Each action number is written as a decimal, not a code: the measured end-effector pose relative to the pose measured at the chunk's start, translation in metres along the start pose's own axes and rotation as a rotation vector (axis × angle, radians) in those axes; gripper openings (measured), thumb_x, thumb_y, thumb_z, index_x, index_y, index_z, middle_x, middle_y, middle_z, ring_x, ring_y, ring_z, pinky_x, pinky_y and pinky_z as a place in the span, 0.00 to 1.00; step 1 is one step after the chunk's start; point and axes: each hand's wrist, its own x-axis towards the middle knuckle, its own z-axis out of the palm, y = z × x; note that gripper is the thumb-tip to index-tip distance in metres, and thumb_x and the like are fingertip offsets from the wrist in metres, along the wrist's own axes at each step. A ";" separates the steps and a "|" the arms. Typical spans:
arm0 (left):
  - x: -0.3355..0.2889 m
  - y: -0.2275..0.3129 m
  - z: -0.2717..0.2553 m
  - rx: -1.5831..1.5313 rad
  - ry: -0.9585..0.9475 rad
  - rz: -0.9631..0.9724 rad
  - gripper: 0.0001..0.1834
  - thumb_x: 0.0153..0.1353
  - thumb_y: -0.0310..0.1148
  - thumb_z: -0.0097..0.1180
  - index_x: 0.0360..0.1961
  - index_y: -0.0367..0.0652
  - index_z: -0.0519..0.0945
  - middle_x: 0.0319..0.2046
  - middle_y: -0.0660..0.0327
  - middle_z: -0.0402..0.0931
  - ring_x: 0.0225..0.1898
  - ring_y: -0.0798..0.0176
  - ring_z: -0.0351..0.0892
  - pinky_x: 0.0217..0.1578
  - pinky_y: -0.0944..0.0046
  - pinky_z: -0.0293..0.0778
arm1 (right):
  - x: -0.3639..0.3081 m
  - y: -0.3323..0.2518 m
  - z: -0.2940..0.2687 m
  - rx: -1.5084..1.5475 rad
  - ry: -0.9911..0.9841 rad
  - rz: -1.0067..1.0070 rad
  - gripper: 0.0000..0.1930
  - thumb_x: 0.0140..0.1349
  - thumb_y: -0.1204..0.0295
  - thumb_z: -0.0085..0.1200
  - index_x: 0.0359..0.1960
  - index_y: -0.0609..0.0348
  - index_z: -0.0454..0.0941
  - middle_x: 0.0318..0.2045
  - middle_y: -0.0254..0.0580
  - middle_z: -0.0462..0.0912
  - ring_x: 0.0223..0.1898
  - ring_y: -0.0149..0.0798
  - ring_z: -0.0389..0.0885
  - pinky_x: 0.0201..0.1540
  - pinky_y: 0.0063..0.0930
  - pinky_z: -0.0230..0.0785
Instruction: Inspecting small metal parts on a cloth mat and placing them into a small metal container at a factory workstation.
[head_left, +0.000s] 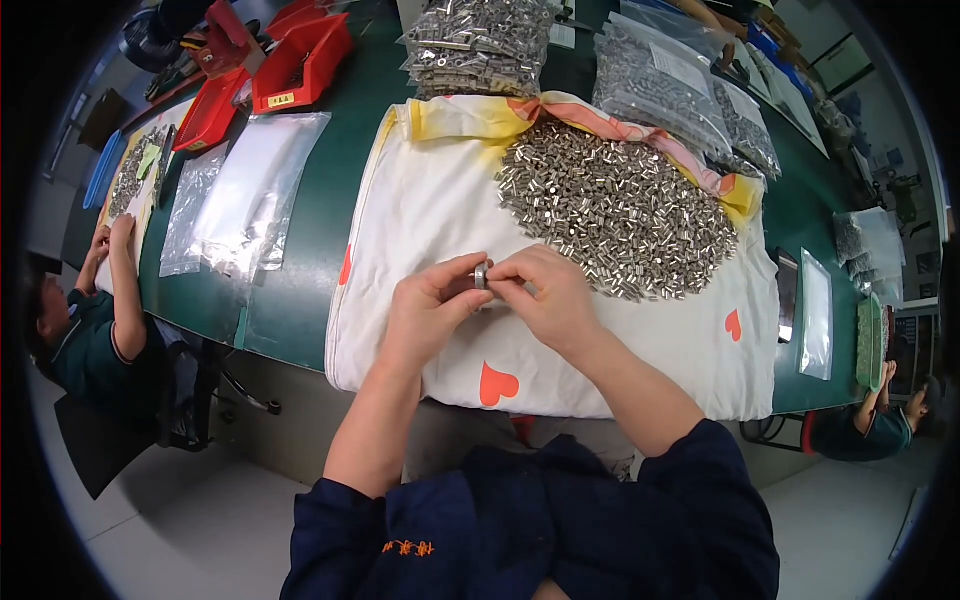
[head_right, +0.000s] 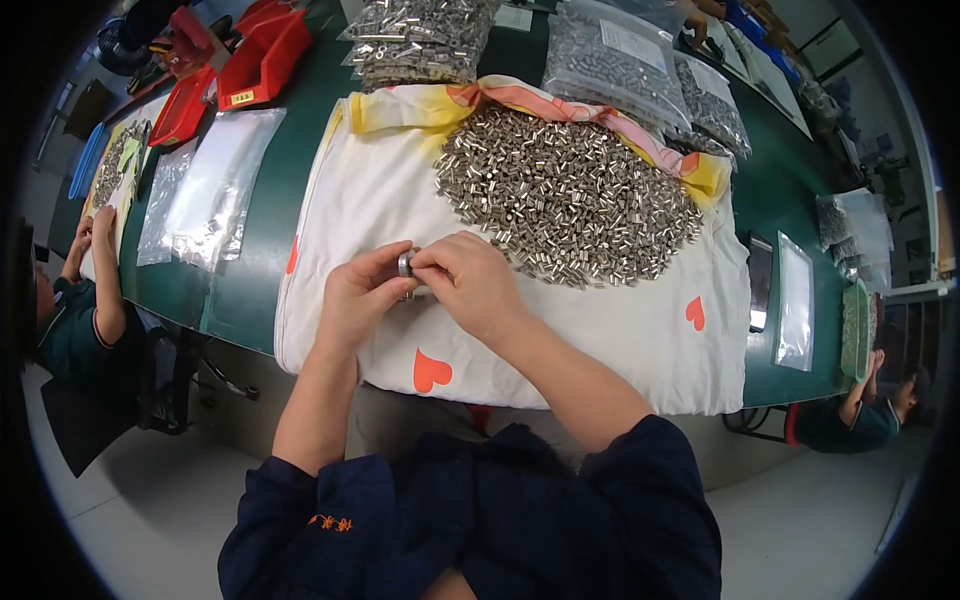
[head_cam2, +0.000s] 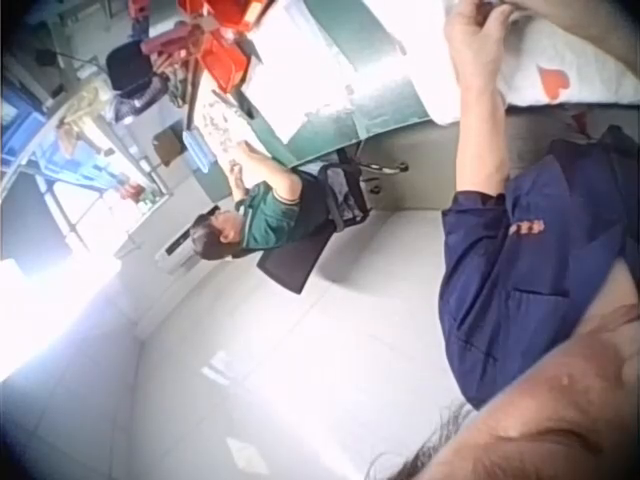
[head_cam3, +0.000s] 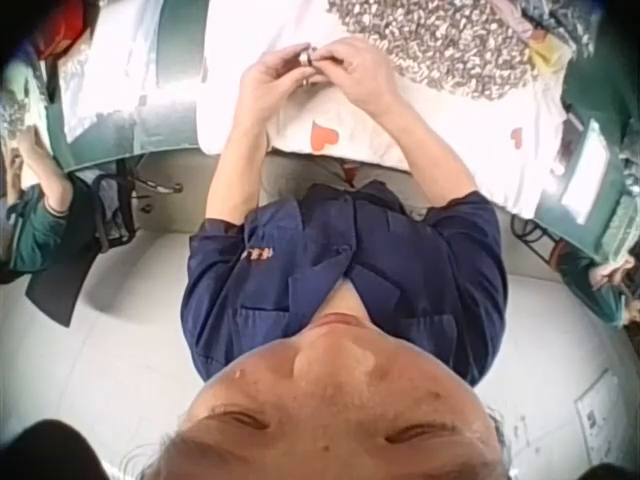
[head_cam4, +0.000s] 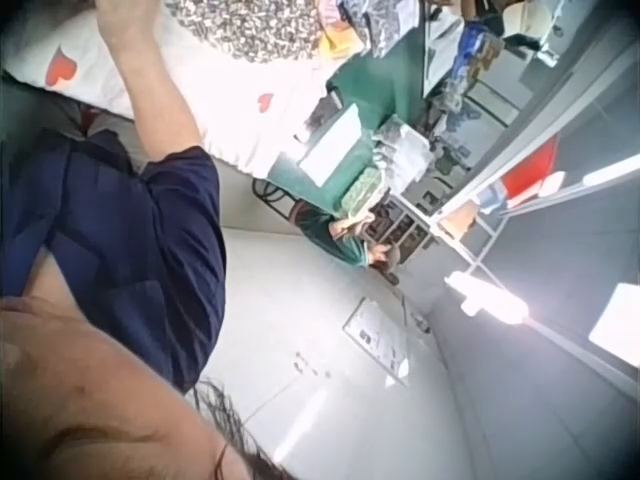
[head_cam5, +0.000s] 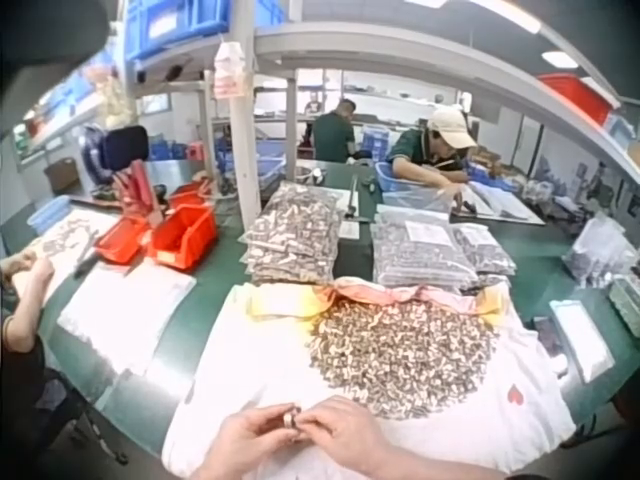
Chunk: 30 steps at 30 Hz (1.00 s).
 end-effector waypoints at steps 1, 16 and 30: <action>0.000 0.002 0.001 -0.034 0.001 -0.008 0.20 0.51 0.19 0.57 0.49 0.35 0.74 0.34 0.62 0.79 0.35 0.73 0.77 0.37 0.73 0.74 | 0.001 0.001 -0.001 0.032 -0.008 0.013 0.04 0.50 0.74 0.57 0.28 0.58 0.78 0.25 0.39 0.80 0.30 0.39 0.77 0.33 0.29 0.70; 0.000 0.003 0.003 0.005 0.037 0.022 0.19 0.50 0.21 0.60 0.45 0.34 0.76 0.35 0.61 0.79 0.37 0.71 0.77 0.37 0.72 0.74 | 0.015 0.024 -0.032 0.166 0.093 0.394 0.06 0.51 0.72 0.56 0.31 0.57 0.79 0.24 0.38 0.80 0.24 0.32 0.77 0.30 0.24 0.69; -0.001 0.003 0.002 0.082 0.007 0.086 0.19 0.46 0.25 0.63 0.43 0.37 0.77 0.36 0.62 0.78 0.39 0.70 0.76 0.39 0.70 0.73 | 0.021 0.031 -0.021 -0.685 -0.131 -0.095 0.02 0.48 0.74 0.56 0.23 0.57 0.78 0.26 0.38 0.75 0.35 0.43 0.72 0.38 0.35 0.65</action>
